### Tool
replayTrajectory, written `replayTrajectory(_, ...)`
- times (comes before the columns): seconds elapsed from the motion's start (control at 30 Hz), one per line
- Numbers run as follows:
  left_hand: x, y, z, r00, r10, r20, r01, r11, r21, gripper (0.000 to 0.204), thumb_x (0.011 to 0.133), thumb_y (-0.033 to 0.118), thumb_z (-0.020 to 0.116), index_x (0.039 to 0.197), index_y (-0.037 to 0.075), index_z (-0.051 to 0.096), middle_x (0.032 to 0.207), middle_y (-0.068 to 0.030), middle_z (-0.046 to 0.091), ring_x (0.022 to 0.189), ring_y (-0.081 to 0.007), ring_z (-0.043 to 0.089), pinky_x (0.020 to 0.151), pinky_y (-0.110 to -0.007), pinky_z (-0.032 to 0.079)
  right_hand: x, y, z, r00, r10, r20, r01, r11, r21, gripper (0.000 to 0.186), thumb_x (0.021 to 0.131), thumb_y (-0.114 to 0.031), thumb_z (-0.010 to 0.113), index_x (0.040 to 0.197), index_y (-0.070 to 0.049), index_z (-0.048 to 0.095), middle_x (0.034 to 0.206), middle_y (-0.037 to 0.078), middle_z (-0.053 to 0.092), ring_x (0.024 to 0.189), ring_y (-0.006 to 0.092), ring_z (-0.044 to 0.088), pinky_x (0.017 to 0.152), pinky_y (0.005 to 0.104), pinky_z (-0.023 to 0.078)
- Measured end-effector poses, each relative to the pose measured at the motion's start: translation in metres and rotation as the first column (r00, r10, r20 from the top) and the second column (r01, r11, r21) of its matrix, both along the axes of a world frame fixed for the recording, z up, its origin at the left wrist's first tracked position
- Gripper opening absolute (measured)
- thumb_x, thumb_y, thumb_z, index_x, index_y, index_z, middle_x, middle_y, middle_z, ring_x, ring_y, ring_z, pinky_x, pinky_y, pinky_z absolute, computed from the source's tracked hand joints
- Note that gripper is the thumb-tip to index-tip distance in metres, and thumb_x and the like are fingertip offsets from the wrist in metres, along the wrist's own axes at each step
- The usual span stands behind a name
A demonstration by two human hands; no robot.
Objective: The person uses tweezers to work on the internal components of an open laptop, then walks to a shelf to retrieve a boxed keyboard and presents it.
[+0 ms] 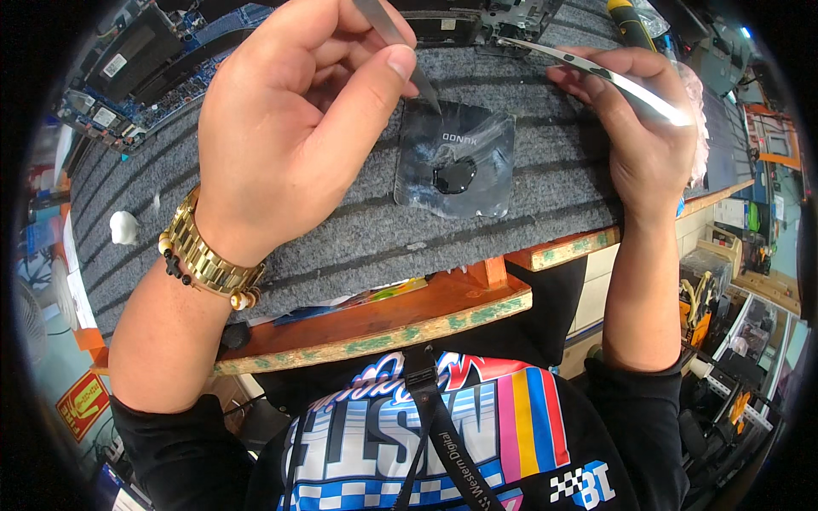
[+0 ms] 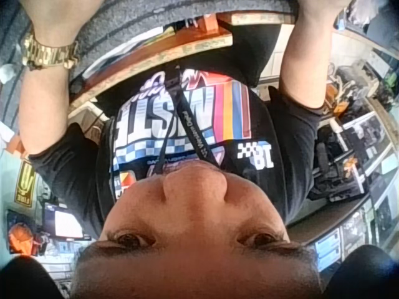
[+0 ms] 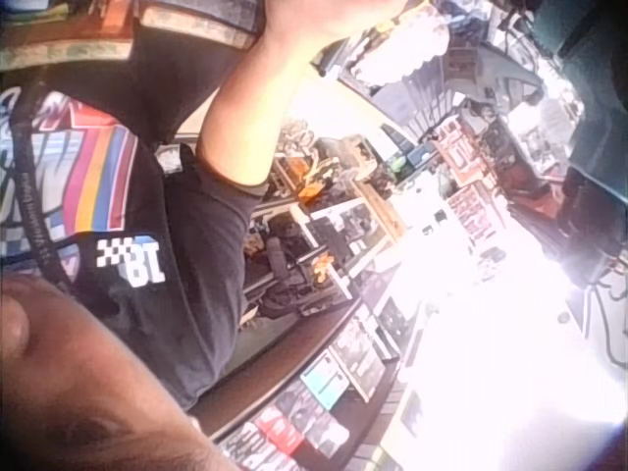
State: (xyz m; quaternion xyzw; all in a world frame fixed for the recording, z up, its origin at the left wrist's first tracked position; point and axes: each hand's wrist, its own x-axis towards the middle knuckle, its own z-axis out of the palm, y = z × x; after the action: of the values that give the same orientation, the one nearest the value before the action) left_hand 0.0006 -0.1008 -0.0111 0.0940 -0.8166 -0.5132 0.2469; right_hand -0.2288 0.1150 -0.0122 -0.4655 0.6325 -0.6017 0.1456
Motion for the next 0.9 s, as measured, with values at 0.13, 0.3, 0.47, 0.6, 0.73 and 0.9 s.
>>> replayTrajectory(0.13, -0.0001, 0.0, -0.0009, 1.0, 0.002, -0.003, -0.002, 1.0, -0.004, 0.018, 0.112, 0.016, 0.066, 0.125, 0.004, 0.065, 0.101, -0.0064, 0.078, 0.077, -0.0033, 0.066, 0.063, -0.017, 0.049, -0.0013, -0.0002, -0.0012, 1.0, 0.018, -0.02, -0.018, 1.0, 0.011, 0.017, 0.104, 0.009, 0.061, 0.121, 0.011, 0.061, 0.125, 0.032, 0.074, 0.112, 0.0376, 0.078, 0.102, 0.0463, 0.065)
replayTrajectory(0.3, 0.0004, -0.0016, -0.0029, 1.0, -0.004, -0.018, 0.003, 1.0, -0.015, 0.018, 0.112, 0.016, 0.067, 0.126, 0.004, 0.065, 0.101, -0.0063, 0.078, 0.078, -0.0034, 0.067, 0.063, -0.017, 0.049, -0.0016, -0.0012, -0.0037, 0.999, 0.031, 0.014, -0.03, 0.999, -0.042, 0.017, 0.104, 0.009, 0.061, 0.121, 0.01, 0.062, 0.124, 0.031, 0.074, 0.111, 0.0373, 0.078, 0.102, 0.0463, 0.065)
replayTrajectory(0.47, 0.0004, -0.0024, -0.0021, 1.0, -0.009, -0.009, 0.008, 1.0, -0.016, 0.018, 0.112, 0.015, 0.067, 0.126, 0.004, 0.066, 0.101, -0.0062, 0.078, 0.078, -0.0033, 0.067, 0.063, -0.017, 0.049, 0.0016, -0.0032, -0.0034, 0.998, 0.033, -0.045, -0.036, 0.998, -0.059, 0.015, 0.104, 0.01, 0.06, 0.12, 0.01, 0.062, 0.125, 0.031, 0.074, 0.111, 0.0375, 0.078, 0.102, 0.0471, 0.065)
replayTrajectory(0.6, 0.0007, -0.0021, -0.0027, 0.999, -0.018, -0.027, 0.017, 0.999, -0.028, 0.018, 0.112, 0.014, 0.067, 0.126, 0.004, 0.066, 0.101, -0.0056, 0.078, 0.077, -0.0033, 0.067, 0.063, -0.017, 0.049, 0.0015, -0.0038, -0.0069, 0.999, 0.049, 0.015, -0.047, 0.992, -0.113, 0.021, 0.099, 0.015, 0.062, 0.119, 0.012, 0.062, 0.123, 0.025, 0.076, 0.109, 0.0316, 0.078, 0.102, 0.0417, 0.063)
replayTrajectory(0.73, 0.0006, -0.0004, -0.0021, 1.0, 0.006, -0.025, -0.006, 1.0, -0.011, 0.017, 0.112, 0.014, 0.067, 0.126, 0.004, 0.066, 0.099, -0.0048, 0.077, 0.079, -0.0033, 0.068, 0.064, -0.017, 0.05, 0.0022, -0.004, -0.0082, 0.996, 0.073, -0.059, -0.081, 0.987, -0.142, 0.02, 0.099, 0.015, 0.061, 0.118, 0.012, 0.062, 0.122, 0.025, 0.076, 0.109, 0.0312, 0.078, 0.102, 0.0433, 0.064)
replayTrajectory(0.9, -0.0002, -0.0005, -0.002, 0.998, 0.005, -0.062, -0.005, 1.0, 0.01, 0.017, 0.111, 0.013, 0.067, 0.126, 0.003, 0.065, 0.098, -0.003, 0.074, 0.082, -0.0048, 0.07, 0.064, -0.018, 0.052, 0.0067, -0.0007, -0.0066, 0.993, 0.09, -0.083, -0.103, 0.979, -0.178, 0.019, 0.1, 0.015, 0.059, 0.118, 0.012, 0.061, 0.121, 0.027, 0.075, 0.108, 0.0296, 0.077, 0.101, 0.0446, 0.065)
